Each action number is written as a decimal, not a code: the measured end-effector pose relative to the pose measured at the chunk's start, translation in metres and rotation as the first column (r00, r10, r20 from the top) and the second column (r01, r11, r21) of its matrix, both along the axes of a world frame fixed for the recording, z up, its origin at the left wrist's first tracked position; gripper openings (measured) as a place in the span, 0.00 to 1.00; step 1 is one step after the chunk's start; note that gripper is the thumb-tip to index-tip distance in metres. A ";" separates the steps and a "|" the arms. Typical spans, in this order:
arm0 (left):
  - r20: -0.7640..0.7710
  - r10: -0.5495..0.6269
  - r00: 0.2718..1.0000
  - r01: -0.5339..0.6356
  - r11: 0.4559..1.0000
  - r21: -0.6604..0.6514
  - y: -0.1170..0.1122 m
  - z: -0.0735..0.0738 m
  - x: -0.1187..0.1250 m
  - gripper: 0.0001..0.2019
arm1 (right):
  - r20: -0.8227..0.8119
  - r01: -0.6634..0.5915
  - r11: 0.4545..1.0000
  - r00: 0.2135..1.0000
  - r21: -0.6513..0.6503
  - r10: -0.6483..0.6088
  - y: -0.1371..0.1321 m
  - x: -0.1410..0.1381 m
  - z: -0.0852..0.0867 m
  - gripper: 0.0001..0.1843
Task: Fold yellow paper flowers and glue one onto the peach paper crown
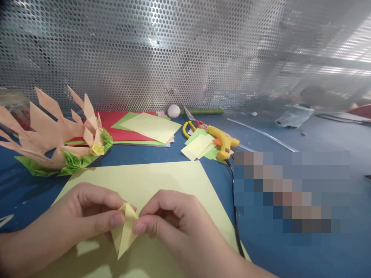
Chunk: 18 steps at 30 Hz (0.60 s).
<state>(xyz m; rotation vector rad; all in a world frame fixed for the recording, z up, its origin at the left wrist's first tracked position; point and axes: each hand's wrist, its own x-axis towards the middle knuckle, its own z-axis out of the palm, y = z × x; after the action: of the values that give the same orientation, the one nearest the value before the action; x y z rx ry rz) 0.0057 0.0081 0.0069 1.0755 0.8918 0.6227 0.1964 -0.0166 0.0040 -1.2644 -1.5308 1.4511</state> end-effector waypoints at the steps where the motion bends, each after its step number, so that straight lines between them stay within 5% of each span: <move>1: 0.004 -0.019 1.000 0.019 1.000 0.010 0.000 0.001 0.000 0.08 | -0.007 0.001 1.000 1.000 -0.008 -0.001 0.000 0.000 0.000 0.09; 18: 0.041 -0.136 0.990 0.135 0.990 0.026 0.003 0.003 -0.004 0.04 | -0.063 -0.077 0.997 0.995 -0.014 0.076 0.000 0.001 0.002 0.18</move>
<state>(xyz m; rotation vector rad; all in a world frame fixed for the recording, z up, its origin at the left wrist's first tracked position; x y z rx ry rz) 0.0021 0.0115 0.0098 1.1296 0.7687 0.5420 0.1970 -0.0167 0.0056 -1.1699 -1.5442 1.5400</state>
